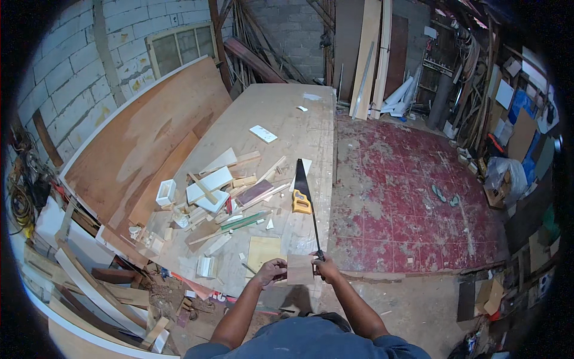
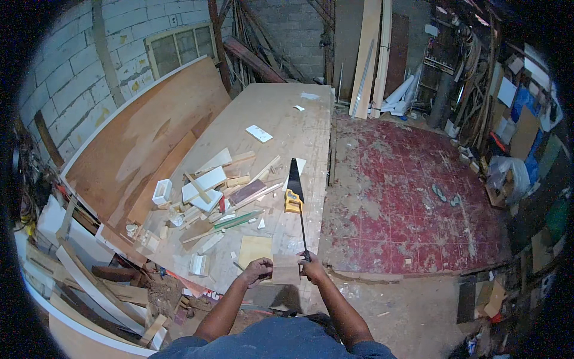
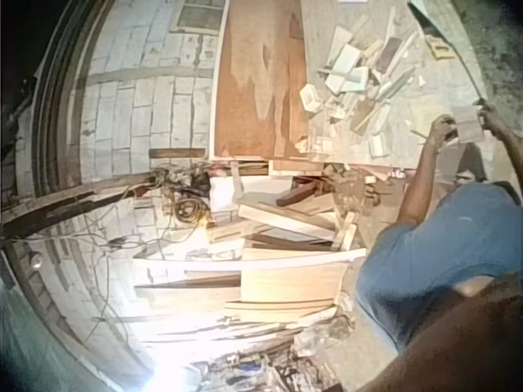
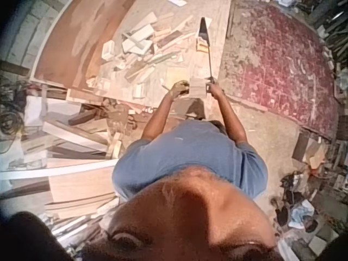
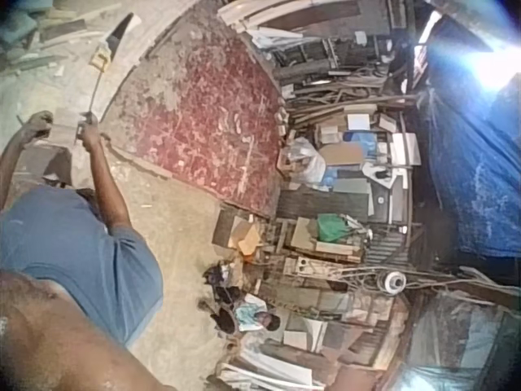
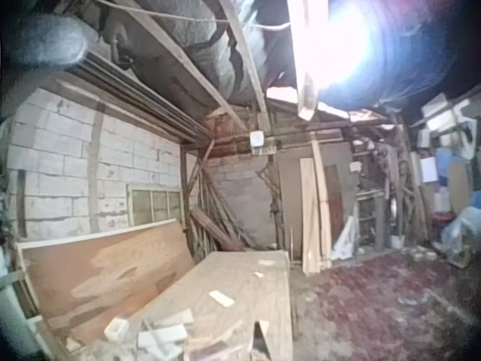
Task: The person cuts a wooden piece with a handheld saw blade while holding it against the edge of a workbench, repositioning the wood and continuing to saw it.
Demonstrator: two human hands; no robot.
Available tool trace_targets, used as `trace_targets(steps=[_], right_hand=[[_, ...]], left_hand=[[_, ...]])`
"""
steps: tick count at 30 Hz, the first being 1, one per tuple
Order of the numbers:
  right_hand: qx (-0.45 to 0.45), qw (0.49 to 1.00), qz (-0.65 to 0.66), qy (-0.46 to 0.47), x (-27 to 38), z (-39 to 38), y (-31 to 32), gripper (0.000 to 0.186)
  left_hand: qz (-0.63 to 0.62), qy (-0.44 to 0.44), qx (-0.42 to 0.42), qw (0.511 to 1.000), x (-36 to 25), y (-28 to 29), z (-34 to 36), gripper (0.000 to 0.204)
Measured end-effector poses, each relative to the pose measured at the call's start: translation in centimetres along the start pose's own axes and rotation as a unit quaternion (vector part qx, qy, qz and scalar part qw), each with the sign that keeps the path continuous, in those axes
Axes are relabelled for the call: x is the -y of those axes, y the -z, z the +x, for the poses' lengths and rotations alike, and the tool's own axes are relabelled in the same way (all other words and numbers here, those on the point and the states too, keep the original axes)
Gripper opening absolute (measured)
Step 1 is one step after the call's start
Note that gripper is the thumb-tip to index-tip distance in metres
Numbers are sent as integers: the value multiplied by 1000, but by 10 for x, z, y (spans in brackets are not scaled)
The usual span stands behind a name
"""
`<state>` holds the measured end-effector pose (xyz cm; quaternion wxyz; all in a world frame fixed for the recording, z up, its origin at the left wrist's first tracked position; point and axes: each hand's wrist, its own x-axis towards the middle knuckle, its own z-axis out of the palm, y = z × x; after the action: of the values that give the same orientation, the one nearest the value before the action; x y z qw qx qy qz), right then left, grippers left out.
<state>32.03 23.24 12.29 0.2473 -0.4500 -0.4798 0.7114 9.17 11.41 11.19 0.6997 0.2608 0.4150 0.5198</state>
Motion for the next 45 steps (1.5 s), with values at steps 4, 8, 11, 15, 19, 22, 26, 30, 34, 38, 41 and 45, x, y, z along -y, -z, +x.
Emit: trace_targets(steps=[4, 8, 11, 15, 19, 22, 26, 30, 34, 38, 41, 45], right_hand=[[6, 1000, 13, -16, -2, 7, 30, 24], [-8, 998, 39, -42, 0, 7, 46, 21], [-13, 998, 17, -59, 6, -3, 58, 19], [-30, 998, -6, -60, 4, -3, 70, 17], [-32, 993, -95, -55, 9, -1, 80, 20], [-53, 994, -75, -67, 11, 9, 78, 21], [-31, 998, -36, -36, -1, 12, 87, 25], [-74, 996, -15, 40, -49, 11, 100, 18], [-108, 992, -53, 23, -58, -10, 97, 17], [-159, 983, -70, -65, -77, -29, 99, 19], [-164, 984, -53, -42, -116, -31, 99, 22], [-195, 975, -109, -10, -196, -20, 97, 26]], left_hand=[[-26, -14, 6, 1000, 6, -23, 19, 34], [-20, -23, -4, 1000, 14, -42, 28, 35], [-35, -40, -17, 998, 23, -56, 31, 34], [18, -51, -47, 997, 34, -69, 38, 27], [73, -69, -99, 990, 30, -93, 40, 17], [54, -74, -108, 990, 31, -92, 52, 17], [96, -34, -133, 986, 37, -90, 67, 16], [93, 30, -98, 990, 64, -79, 71, 16], [43, 107, -134, 984, 94, -51, 62, 16], [162, 140, -98, 972, 97, -56, 58, 27], [286, 165, -67, 942, 106, -60, 58, 38], [580, 43, -2, 814, 156, -35, 56, 60]])
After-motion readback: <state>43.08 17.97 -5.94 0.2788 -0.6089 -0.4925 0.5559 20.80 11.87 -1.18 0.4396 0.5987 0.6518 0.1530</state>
